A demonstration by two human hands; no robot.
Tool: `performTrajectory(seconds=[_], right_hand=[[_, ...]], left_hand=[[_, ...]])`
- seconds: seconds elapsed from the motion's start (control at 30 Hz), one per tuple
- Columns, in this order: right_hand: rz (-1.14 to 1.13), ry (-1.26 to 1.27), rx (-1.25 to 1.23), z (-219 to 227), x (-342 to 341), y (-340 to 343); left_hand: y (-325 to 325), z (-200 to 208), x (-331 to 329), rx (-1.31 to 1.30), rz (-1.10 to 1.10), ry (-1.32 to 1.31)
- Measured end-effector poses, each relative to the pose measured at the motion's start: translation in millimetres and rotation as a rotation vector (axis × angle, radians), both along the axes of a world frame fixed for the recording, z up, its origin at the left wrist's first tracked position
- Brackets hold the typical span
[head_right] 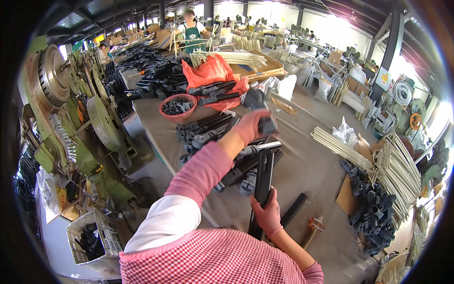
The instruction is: The person repeatedly picks up a metal rod and a metal cap, inserts the cap onto the rod, and uses a hammer to tap the cap into place. The person then places the assembled unit on the table and repeats the process with additional parts.
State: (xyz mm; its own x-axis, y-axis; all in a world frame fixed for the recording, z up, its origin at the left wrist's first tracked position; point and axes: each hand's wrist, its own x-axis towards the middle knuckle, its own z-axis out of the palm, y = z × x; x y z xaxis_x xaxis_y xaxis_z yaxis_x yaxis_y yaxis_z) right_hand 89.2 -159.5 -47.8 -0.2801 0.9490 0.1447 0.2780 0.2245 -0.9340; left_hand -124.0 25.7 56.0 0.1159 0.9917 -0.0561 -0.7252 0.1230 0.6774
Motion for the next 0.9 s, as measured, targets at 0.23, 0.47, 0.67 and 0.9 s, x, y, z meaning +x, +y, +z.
performTrajectory(seconds=[0.23, 0.47, 0.67, 0.9], right_hand=[[0.091, -0.038, -0.014, -7.6, -10.5, 10.2], [-0.107, 0.321, -0.105, -18.2, 10.7, 5.8], [-0.120, 0.405, -0.078, 1.1, 23.7, 3.7], [0.031, 0.586, -0.223, 29.7, 31.9, -2.7]], left_hand=[[18.9, 161.7, 70.5, 0.789, -0.134, 0.514], [10.9, 109.6, 80.2, 0.110, -0.448, 0.182], [-16.3, 101.4, 79.3, 0.520, -0.350, 0.245], [-13.9, 34.3, 21.9, 0.266, -0.194, -0.042]])
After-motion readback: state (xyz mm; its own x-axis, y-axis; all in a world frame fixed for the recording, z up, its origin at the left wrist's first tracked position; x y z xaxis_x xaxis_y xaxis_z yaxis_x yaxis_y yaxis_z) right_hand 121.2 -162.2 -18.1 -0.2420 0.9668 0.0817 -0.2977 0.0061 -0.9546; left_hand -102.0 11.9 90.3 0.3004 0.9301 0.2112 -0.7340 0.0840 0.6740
